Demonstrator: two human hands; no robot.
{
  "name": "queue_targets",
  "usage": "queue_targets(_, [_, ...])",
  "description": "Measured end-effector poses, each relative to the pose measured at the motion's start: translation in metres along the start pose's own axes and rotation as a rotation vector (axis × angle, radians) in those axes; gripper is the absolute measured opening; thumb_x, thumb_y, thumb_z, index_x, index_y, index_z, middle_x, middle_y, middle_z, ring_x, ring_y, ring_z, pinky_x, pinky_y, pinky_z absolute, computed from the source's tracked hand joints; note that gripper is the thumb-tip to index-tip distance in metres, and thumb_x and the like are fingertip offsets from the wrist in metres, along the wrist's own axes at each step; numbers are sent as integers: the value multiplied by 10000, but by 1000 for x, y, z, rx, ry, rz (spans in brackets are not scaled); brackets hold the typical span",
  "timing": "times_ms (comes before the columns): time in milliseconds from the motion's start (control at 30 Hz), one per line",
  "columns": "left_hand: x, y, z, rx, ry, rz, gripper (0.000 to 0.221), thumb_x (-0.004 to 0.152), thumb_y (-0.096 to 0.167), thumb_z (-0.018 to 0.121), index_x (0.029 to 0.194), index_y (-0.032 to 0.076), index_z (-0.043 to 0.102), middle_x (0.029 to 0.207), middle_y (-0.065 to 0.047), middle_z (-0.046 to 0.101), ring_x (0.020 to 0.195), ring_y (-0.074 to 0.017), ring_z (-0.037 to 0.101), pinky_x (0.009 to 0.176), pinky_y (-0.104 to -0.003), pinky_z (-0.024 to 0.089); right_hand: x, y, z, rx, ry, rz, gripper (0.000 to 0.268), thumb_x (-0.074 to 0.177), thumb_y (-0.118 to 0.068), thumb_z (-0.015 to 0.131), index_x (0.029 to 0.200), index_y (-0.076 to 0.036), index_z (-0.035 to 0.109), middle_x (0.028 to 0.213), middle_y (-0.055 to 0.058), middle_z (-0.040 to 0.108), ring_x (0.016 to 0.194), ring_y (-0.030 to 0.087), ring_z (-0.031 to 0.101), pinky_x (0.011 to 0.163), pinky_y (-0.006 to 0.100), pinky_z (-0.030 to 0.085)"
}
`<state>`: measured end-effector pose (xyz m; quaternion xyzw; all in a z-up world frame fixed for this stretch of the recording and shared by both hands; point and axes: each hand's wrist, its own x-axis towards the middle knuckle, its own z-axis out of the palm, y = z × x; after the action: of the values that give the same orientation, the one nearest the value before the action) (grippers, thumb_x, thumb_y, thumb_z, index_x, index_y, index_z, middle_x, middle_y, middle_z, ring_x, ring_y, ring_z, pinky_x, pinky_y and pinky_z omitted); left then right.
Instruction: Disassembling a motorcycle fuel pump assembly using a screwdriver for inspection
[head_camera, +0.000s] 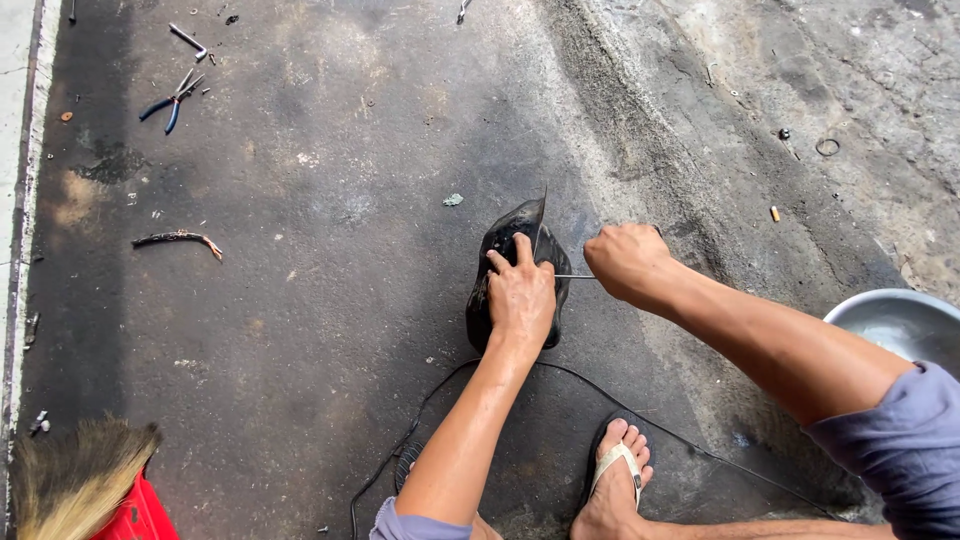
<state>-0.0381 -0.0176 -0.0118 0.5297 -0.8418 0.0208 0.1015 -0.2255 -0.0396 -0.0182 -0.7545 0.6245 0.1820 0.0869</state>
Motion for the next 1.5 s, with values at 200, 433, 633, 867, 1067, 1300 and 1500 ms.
queue_targets(200, [1, -1, -5, -7, -16, -4, 188, 876, 177, 641, 906, 107, 812, 1330, -251, 545, 1117, -646, 575, 829, -614, 579, -2, 15, 12, 120, -3, -15, 151, 713, -202, 885, 763, -92, 796, 720, 158, 756, 785, 376, 782, 679, 537, 633])
queue_targets(433, [0, -4, -7, -18, 23, -22, 191, 862, 176, 646, 887, 94, 817, 1297, -247, 571, 1093, -643, 590, 817, -608, 582, -32, 12, -26, 150, -102, -3, 165, 840, -347, 788, 906, -202, 831, 852, 96, 800, 891, 327, 792, 789, 489, 627])
queue_targets(633, [3, -6, -2, -5, 106, -49, 170, 840, 188, 654, 837, 115, 808, 1253, -237, 581, 1063, -635, 604, 782, -608, 590, -56, 3, -13, 687, 105, 70, 415, 937, -465, 658, 1011, -65, 740, 933, 234, 780, 1023, 486, 709, 870, 592, 525])
queue_targets(867, [5, 2, 6, -69, 134, -59, 190, 841, 152, 638, 841, 44, 794, 1250, -261, 569, 1067, -691, 573, 791, -664, 557, -44, 16, 24, 614, 92, 148, 429, 987, -523, 533, 955, -160, 759, 755, 161, 770, 877, 423, 744, 807, 538, 559])
queue_targets(1067, [11, 4, -18, 38, -143, 24, 165, 883, 187, 669, 958, 73, 763, 1454, -317, 438, 1130, -713, 525, 774, -600, 602, -37, 30, -11, 266, -319, -56, 434, 1009, -443, 373, 1109, -287, 765, 978, -78, 846, 890, 109, 809, 838, 324, 670])
queue_targets(1300, [3, 24, 3, -11, 158, -33, 192, 800, 149, 637, 850, 48, 793, 1262, -290, 555, 1073, -719, 548, 814, -704, 530, -10, 37, 24, -135, -49, 31, 94, 827, -340, 778, 813, -247, 784, 806, -13, 795, 846, 238, 804, 705, 408, 638])
queue_targets(1500, [1, 12, -6, 8, 154, -16, 180, 806, 161, 655, 830, 59, 801, 1243, -270, 573, 1055, -686, 581, 802, -666, 557, -19, 22, 13, 17, -63, 73, 57, 843, -261, 771, 856, -215, 801, 849, 19, 807, 899, 275, 805, 721, 443, 644])
